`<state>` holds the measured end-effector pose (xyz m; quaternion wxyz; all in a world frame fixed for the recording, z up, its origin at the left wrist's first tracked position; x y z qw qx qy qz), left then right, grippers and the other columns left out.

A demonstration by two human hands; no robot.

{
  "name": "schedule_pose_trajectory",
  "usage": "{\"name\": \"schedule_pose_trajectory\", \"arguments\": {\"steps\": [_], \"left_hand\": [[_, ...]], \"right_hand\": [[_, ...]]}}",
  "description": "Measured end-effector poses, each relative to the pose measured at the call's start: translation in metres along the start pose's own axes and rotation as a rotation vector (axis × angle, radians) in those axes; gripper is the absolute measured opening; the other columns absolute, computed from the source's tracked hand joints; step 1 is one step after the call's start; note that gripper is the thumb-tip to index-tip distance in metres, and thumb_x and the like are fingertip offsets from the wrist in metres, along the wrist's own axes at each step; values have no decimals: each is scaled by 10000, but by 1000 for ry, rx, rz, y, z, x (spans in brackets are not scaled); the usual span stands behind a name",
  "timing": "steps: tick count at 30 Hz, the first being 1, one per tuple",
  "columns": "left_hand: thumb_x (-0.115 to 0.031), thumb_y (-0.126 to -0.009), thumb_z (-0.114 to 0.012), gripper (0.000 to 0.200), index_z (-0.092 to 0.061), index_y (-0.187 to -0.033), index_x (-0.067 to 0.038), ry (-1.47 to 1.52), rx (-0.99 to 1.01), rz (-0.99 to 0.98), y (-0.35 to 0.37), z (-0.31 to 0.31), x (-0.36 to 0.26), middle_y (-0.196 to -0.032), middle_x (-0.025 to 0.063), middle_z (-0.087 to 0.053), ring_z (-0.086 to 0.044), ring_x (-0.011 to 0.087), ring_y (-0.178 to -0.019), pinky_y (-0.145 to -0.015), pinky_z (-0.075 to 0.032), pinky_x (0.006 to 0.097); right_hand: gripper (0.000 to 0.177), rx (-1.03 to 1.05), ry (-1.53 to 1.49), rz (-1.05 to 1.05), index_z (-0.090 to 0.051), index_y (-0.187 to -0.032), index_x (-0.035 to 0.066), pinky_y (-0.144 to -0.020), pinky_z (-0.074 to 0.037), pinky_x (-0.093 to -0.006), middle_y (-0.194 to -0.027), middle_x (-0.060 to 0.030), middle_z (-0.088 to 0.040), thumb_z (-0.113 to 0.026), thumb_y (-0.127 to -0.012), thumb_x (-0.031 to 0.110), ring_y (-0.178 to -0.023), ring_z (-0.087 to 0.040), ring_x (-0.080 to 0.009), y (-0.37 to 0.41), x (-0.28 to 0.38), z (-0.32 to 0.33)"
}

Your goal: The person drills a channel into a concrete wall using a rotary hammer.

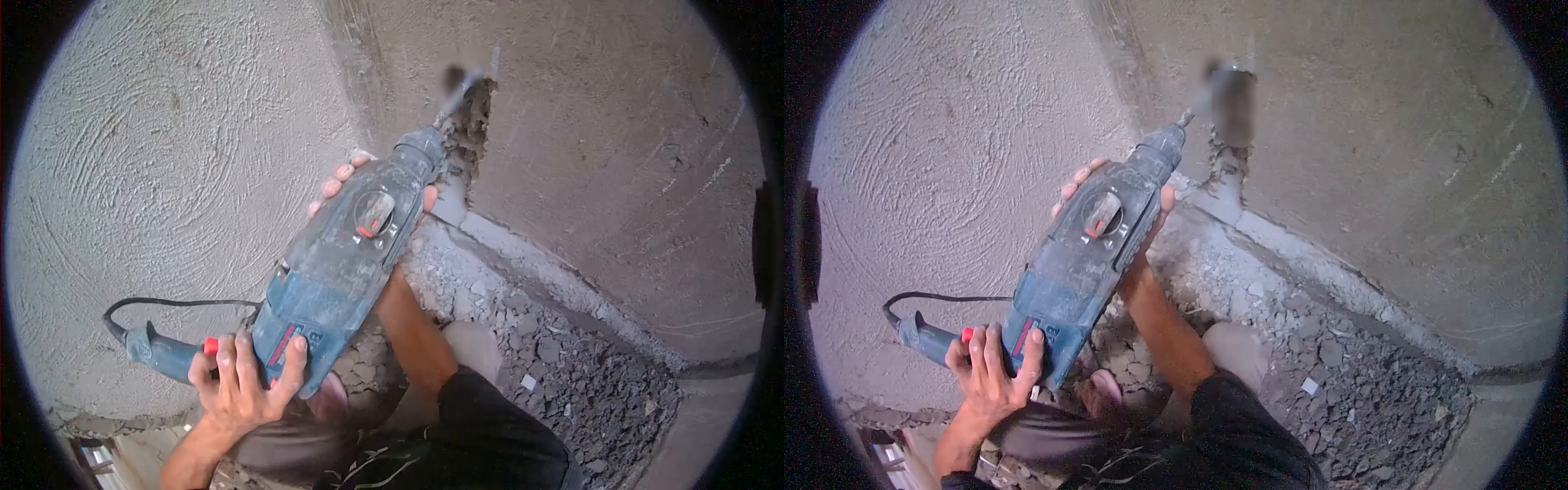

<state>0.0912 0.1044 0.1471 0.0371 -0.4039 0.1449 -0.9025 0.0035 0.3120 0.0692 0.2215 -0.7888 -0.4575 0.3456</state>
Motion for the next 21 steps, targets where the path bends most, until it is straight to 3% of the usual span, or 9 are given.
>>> {"name": "schedule_pose_trajectory", "arguments": {"steps": [2,9,11,13,14,19,21], "left_hand": [[-130,-924,-562,465,-488,-1383,-148,-3,40,-90,-4,4,2,-971,263,-601,-593,339,-842,-704,-437,506],[-72,-919,-545,472,-454,-1382,-67,82,32,-109,-7,8,6,-902,251,-575,-547,319,-747,-622,-412,463],[-94,-918,-542,474,-461,-1384,-62,63,23,-117,-15,9,4,-902,239,-575,-544,313,-743,-615,-406,454],[-92,-910,-551,451,-509,-1359,-120,107,-9,-116,-39,15,6,-807,179,-582,-544,256,-683,-574,-372,388],[-103,-911,-525,486,-481,-1394,-75,81,59,-156,-40,7,-2,-925,217,-582,-540,302,-753,-632,-411,448],[-103,-902,-534,489,-492,-1389,-101,55,20,-66,-19,5,-29,-1013,246,-599,-579,321,-829,-697,-413,456],[-106,-890,-564,495,-500,-1380,-117,176,-16,23,-10,5,-27,-1035,246,-605,-589,322,-861,-738,-405,476]], "right_hand": [[920,12,-25,7,-460,-1318,26,-1006,-421,-613,-1229,-193,-510,-582,-794,772,-1179,-503,-376,0,-6,2],[936,22,29,-19,-460,-1326,50,-1007,-419,-581,-1225,-167,-518,-600,-767,788,-1180,-501,-358,-4,-3,-4],[927,47,14,-8,-462,-1323,49,-1008,-418,-582,-1221,-170,-524,-594,-774,784,-1183,-500,-357,-7,3,3],[918,48,19,11,-465,-1319,47,-1008,-417,-582,-1218,-172,-529,-589,-780,780,-1186,-499,-357,-7,19,-2],[918,45,29,9,-457,-1326,36,-1010,-414,-586,-1223,-181,-530,-587,-790,769,-1180,-503,-362,-11,29,-5],[922,-29,25,-2,-452,-1328,-11,-986,-429,-595,-1215,-216,-540,-559,-820,751,-1145,-527,-383,10,35,-1],[939,-53,170,-98,-474,-1305,-39,-952,-456,-593,-1192,-237,-551,-537,-822,763,-1109,-551,-397,14,27,3]]}}
Point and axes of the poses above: each hand's wrist, its own y-axis away from the middle knuckle, its own z-axis out of the back of the hand, x = y × z, the point moved 9 cm from there along -y, towards the middle knuckle
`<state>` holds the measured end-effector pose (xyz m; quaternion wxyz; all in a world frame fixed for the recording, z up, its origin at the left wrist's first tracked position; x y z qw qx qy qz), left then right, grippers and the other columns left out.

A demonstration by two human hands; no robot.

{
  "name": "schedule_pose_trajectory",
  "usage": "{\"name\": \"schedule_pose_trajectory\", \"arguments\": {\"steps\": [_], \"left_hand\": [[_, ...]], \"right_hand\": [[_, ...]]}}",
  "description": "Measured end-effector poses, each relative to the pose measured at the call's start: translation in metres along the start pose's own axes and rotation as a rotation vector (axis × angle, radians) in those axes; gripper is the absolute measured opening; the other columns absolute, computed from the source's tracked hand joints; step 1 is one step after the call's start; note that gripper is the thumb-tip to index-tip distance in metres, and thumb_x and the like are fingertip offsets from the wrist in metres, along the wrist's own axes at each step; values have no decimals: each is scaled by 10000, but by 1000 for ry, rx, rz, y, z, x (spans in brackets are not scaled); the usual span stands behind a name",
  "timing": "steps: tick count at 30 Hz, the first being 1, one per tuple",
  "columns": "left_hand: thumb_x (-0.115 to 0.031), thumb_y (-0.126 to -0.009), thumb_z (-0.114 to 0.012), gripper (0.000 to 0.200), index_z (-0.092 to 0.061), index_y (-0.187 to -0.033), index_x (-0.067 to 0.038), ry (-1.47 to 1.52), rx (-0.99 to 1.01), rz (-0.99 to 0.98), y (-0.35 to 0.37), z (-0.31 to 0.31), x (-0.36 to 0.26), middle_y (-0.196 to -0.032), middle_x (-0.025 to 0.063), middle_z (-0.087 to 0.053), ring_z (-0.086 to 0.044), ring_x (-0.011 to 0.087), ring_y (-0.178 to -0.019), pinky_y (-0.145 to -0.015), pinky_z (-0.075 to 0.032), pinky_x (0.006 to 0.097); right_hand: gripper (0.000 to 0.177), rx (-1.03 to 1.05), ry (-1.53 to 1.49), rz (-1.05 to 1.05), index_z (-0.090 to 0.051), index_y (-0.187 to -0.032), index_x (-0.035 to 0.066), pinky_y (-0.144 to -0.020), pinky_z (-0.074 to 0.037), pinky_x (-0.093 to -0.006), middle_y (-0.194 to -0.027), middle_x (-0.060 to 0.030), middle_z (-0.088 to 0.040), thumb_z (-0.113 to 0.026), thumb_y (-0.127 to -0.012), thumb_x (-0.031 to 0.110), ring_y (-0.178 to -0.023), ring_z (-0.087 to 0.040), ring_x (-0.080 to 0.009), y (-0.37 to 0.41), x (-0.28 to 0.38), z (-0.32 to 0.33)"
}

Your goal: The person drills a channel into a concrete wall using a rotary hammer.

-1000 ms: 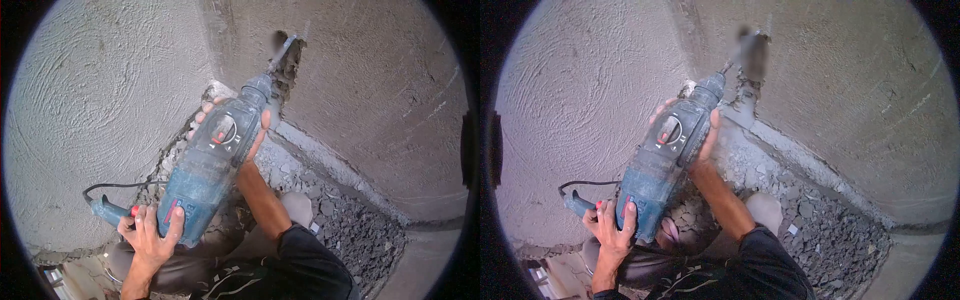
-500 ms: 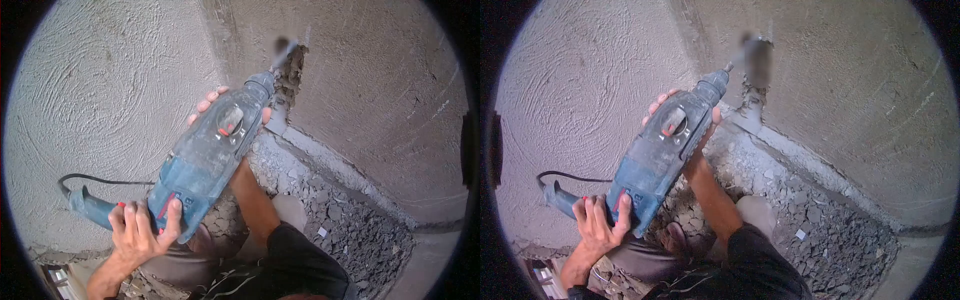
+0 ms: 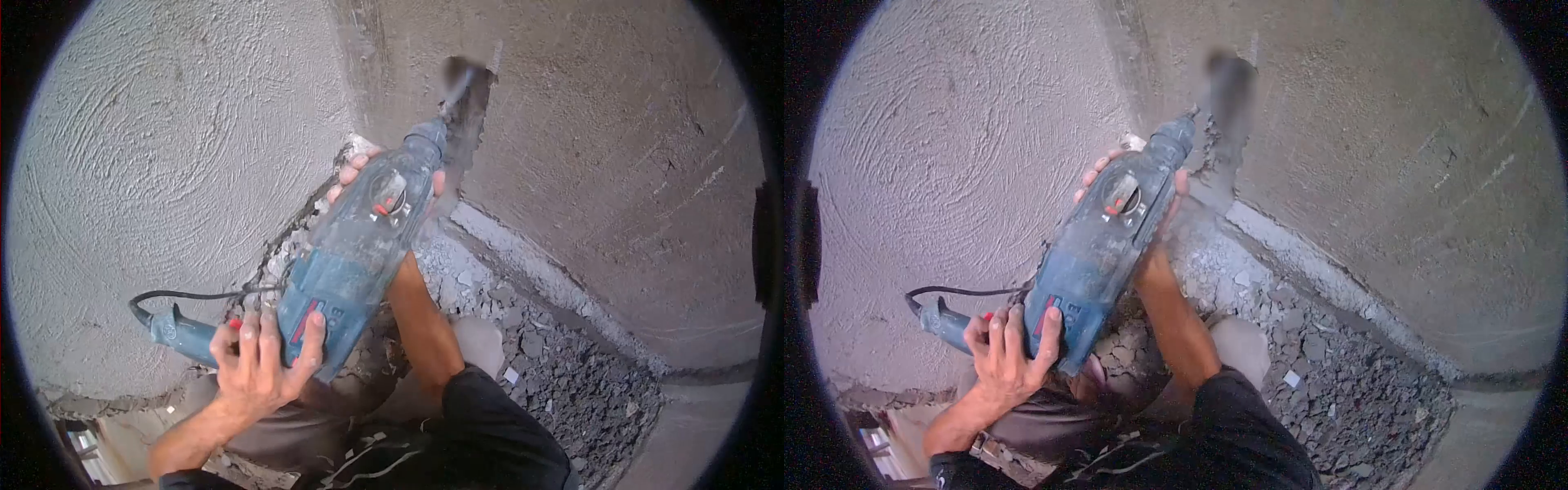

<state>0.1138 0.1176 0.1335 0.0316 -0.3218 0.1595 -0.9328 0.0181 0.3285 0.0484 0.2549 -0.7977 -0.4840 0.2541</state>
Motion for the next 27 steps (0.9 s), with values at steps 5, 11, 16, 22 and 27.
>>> {"name": "schedule_pose_trajectory", "arguments": {"steps": [5,11,16,22,27], "left_hand": [[-298,-884,-613,532,-512,-1384,-144,114,4,85,28,-14,-2,-989,202,-561,-567,348,-907,-807,-418,548],[-200,-870,-541,533,-529,-1403,-176,178,106,111,33,-41,-36,-1023,205,-551,-550,352,-945,-844,-421,560],[-172,-883,-548,556,-519,-1430,-268,212,86,152,44,-60,-51,-989,193,-523,-534,316,-859,-809,-450,535],[-165,-876,-526,580,-511,-1442,-288,151,110,145,40,-62,-59,-987,188,-520,-513,301,-848,-826,-443,526],[-139,-869,-525,593,-509,-1443,-286,186,126,161,38,-72,-58,-1032,177,-522,-521,306,-905,-861,-423,525]], "right_hand": [[945,-22,-9,0,-501,-1275,-53,-923,-476,-589,-1167,-243,-563,-524,-816,773,-1085,-563,-407,17,-7,0],[945,-40,-41,-58,-516,-1258,-30,-932,-446,-594,-1209,-228,-547,-522,-796,794,-1120,-532,-382,43,1,24],[984,-139,-53,-102,-506,-1299,-36,-940,-444,-595,-1203,-229,-554,-520,-787,804,-1132,-523,-368,53,5,41],[1040,-107,-30,-149,-481,-1338,-50,-928,-472,-636,-1180,-258,-604,-511,-773,822,-1071,-602,-430,51,10,52],[1049,-92,-2,-120,-495,-1330,-52,-911,-478,-648,-1179,-271,-610,-488,-770,835,-1054,-621,-452,47,19,60]]}}
Point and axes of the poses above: each hand's wrist, its own y-axis away from the middle knuckle, its own z-axis out of the back of the hand, x = y × z, the point moved 9 cm from there along -y, towards the middle knuckle
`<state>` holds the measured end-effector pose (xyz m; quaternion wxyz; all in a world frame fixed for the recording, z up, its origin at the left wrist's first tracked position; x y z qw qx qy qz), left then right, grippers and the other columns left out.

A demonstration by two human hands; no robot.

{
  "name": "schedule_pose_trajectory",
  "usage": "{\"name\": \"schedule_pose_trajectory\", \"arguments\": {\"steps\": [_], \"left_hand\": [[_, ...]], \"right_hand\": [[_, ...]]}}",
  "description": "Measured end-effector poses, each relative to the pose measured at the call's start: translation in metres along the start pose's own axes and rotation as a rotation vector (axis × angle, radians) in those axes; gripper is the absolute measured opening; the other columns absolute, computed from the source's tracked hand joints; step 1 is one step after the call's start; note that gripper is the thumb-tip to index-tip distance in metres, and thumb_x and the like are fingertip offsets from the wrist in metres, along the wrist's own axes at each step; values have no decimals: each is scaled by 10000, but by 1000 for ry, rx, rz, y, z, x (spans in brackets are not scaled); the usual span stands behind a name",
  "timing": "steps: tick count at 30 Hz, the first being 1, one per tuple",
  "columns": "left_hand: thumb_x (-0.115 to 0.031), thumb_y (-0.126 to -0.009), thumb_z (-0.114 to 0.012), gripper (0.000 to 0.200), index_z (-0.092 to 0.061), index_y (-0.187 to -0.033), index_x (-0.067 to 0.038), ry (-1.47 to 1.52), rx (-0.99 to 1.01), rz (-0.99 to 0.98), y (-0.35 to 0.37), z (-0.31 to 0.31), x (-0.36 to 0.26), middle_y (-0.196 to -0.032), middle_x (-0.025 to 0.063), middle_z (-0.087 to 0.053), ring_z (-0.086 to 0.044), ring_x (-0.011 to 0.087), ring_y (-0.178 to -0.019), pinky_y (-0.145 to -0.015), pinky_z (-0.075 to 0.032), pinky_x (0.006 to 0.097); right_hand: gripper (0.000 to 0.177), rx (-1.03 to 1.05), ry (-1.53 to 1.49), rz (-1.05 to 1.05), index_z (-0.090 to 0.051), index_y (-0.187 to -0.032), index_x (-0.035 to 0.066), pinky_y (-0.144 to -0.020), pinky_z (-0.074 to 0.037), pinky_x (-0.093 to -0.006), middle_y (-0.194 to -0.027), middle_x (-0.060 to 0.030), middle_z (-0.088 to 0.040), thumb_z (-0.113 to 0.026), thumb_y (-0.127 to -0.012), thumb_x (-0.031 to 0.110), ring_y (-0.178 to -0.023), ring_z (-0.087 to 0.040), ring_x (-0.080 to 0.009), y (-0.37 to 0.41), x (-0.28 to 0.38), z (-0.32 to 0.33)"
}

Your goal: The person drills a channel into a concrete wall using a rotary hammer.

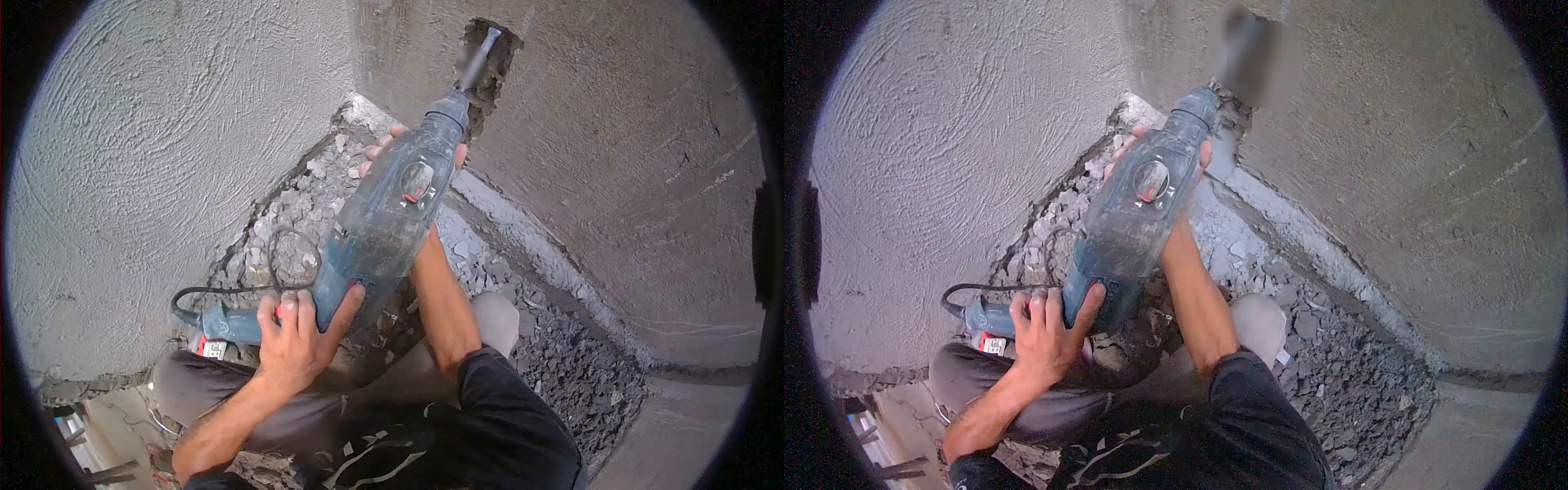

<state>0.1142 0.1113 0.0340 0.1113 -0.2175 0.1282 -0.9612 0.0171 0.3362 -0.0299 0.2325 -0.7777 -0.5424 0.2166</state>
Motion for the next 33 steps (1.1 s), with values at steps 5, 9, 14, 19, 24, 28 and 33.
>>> {"name": "schedule_pose_trajectory", "arguments": {"steps": [5,9,14,19,24,28,33], "left_hand": [[-126,-873,-515,588,-502,-1443,-265,78,72,12,-3,-5,7,-1153,189,-529,-542,334,-997,-906,-400,531],[-133,-860,-541,547,-500,-1398,-41,53,77,106,7,-14,28,-1172,218,-564,-566,352,-1056,-897,-435,491],[-149,-812,-578,367,-602,-1102,75,-32,58,7,2,-22,25,-974,185,-607,-594,320,-929,-838,-480,459],[-125,-803,-592,295,-598,-1025,69,106,152,-29,-9,-19,19,-891,159,-565,-558,287,-833,-748,-464,441],[-117,-812,-612,264,-604,-993,76,89,39,-81,-15,-13,4,-815,126,-507,-503,263,-751,-677,-429,427],[-144,-792,-593,291,-598,-1020,37,68,140,-35,-9,-18,8,-842,117,-518,-524,267,-804,-750,-434,439],[-92,-783,-608,214,-617,-941,51,108,80,-78,-16,-3,26,-773,105,-501,-502,236,-726,-653,-408,401]], "right_hand": [[1041,-28,-37,31,-530,-1305,-38,-905,-480,-640,-1177,-273,-611,-479,-760,847,-1059,-613,-459,-2,6,2],[1024,12,70,8,-555,-1274,-21,-887,-486,-628,-1147,-255,-614,-485,-750,856,-1030,-616,-447,-5,12,14],[1010,-51,83,32,-573,-1228,-26,-860,-497,-610,-1128,-243,-609,-479,-755,860,-990,-618,-429,-2,21,20],[1012,-63,108,64,-587,-1190,-45,-841,-515,-602,-1117,-238,-608,-481,-755,863,-969,-626,-424,-5,34,8],[1019,-103,138,58,-585,-1187,-56,-816,-523,-622,-1119,-246,-606,-484,-756,863,-996,-617,-431,2,40,11],[1041,-83,93,69,-572,-1201,-61,-814,-522,-633,-1123,-263,-605,-474,-754,874,-994,-615,-435,1,36,10],[1053,-69,13,58,-564,-1214,-65,-814,-519,-645,-1135,-289,-603,-464,-756,878,-983,-625,-467,-10,28,7]]}}
Point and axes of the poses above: each hand's wrist, its own y-axis away from the middle knuckle, its own z-axis out of the back of the hand, x = y × z, the point moved 9 cm from there along -y, towards the middle knuckle
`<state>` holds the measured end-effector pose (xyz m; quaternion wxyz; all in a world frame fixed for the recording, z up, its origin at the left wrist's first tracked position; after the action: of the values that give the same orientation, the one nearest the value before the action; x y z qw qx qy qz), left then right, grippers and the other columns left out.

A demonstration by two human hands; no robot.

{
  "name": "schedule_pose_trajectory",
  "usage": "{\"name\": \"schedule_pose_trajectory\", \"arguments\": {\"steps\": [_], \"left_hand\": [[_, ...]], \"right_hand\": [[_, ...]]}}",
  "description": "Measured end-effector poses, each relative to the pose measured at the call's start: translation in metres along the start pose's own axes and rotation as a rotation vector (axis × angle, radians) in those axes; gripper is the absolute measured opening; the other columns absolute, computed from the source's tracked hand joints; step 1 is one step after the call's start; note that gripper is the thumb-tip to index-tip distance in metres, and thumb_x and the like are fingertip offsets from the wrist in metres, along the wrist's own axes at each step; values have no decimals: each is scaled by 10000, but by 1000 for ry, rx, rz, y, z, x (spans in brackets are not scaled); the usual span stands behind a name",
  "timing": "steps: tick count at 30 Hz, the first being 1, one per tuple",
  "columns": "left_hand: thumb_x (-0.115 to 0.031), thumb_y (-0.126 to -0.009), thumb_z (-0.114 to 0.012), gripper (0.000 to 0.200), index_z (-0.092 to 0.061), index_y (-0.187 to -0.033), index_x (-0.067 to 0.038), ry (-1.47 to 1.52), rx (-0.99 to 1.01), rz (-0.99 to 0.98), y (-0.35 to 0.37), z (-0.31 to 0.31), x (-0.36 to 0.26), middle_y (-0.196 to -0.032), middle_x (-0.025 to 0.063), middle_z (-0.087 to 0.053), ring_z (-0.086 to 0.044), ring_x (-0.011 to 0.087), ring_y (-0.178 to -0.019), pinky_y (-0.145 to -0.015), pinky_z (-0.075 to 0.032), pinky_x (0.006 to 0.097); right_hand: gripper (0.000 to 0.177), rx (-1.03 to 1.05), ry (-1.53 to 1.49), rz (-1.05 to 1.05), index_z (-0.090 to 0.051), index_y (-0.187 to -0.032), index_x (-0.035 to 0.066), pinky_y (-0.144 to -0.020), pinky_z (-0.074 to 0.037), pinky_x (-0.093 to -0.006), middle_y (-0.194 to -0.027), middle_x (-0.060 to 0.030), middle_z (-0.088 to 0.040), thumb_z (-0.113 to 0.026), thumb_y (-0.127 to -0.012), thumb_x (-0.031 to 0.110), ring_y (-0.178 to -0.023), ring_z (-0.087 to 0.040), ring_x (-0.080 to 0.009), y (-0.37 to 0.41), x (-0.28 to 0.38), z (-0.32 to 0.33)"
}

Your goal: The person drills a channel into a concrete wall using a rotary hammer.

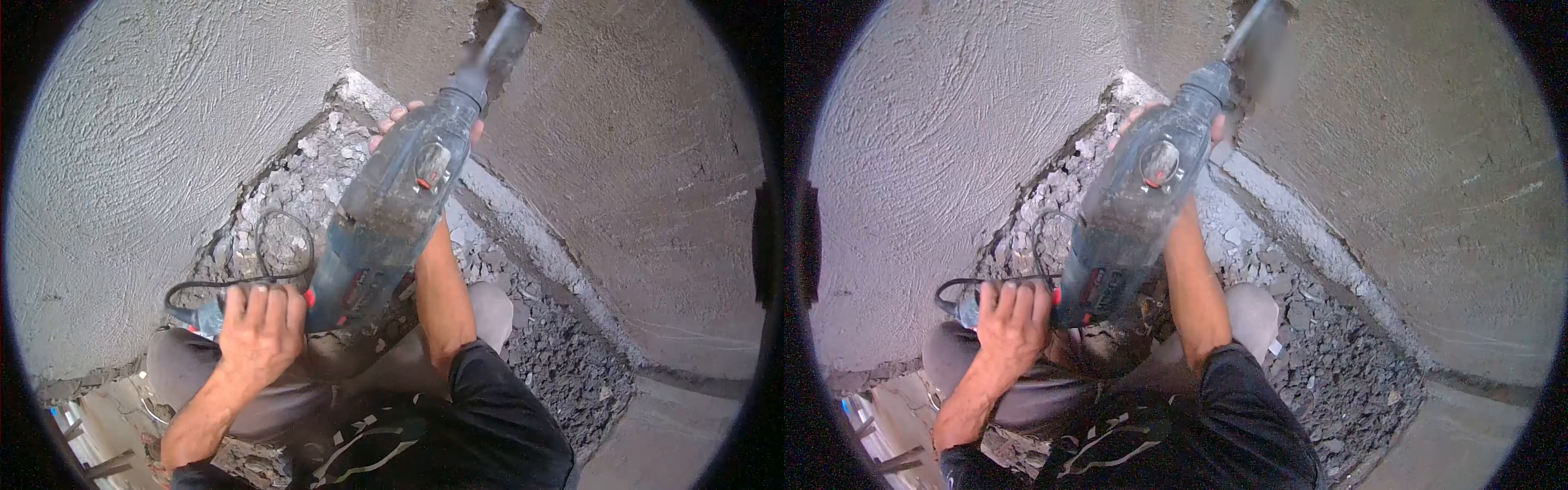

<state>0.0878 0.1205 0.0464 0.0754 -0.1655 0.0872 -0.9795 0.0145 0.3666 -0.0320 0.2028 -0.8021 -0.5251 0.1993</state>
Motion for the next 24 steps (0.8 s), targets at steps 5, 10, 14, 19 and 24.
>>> {"name": "schedule_pose_trajectory", "arguments": {"steps": [5,10,14,19,24], "left_hand": [[-81,-744,-635,219,-620,-928,37,0,-46,45,-7,17,13,-741,81,-493,-500,222,-684,-631,-387,391],[-82,-757,-636,170,-620,-903,3,18,3,47,-9,27,23,-745,59,-505,-508,200,-690,-664,-386,397],[-73,-763,-638,144,-628,-902,-32,12,-6,106,-18,51,36,-767,38,-534,-533,166,-716,-723,-378,401],[-95,-666,-657,305,-618,-965,-48,23,5,169,-14,65,64,-863,46,-588,-551,211,-780,-812,-350,437],[-115,-636,-652,329,-604,-954,-45,37,16,144,-41,88,64,-886,51,-598,-557,218,-794,-804,-347,437]], "right_hand": [[1063,4,20,10,-558,-1220,-71,-792,-524,-655,-1162,-318,-596,-449,-759,881,-985,-633,-489,-5,-1,-1],[1033,-32,96,-5,-610,-1159,-61,-800,-551,-586,-1085,-316,-643,-430,-768,878,-949,-664,-445,-13,0,3],[995,62,145,-61,-582,-1242,-9,-853,-547,-618,-1145,-236,-604,-399,-795,861,-1100,-591,-410,-15,-14,-13],[849,-482,428,119,-609,-1123,68,-799,-558,-446,-999,-130,-655,-486,-789,839,-863,-649,-274,-13,-6,-9],[759,-640,506,269,-540,-1249,132,-953,-493,-393,-1176,-51,-570,-461,-860,779,-1071,-564,-174,-8,17,-58]]}}
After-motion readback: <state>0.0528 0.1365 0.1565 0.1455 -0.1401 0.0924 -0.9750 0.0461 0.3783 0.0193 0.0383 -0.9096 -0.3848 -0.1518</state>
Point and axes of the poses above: each hand's wrist, its own y-axis away from the middle knuckle, its own z-axis out of the back of the hand, x = y × z, the point moved 9 cm from there along -y, towards the middle knuckle
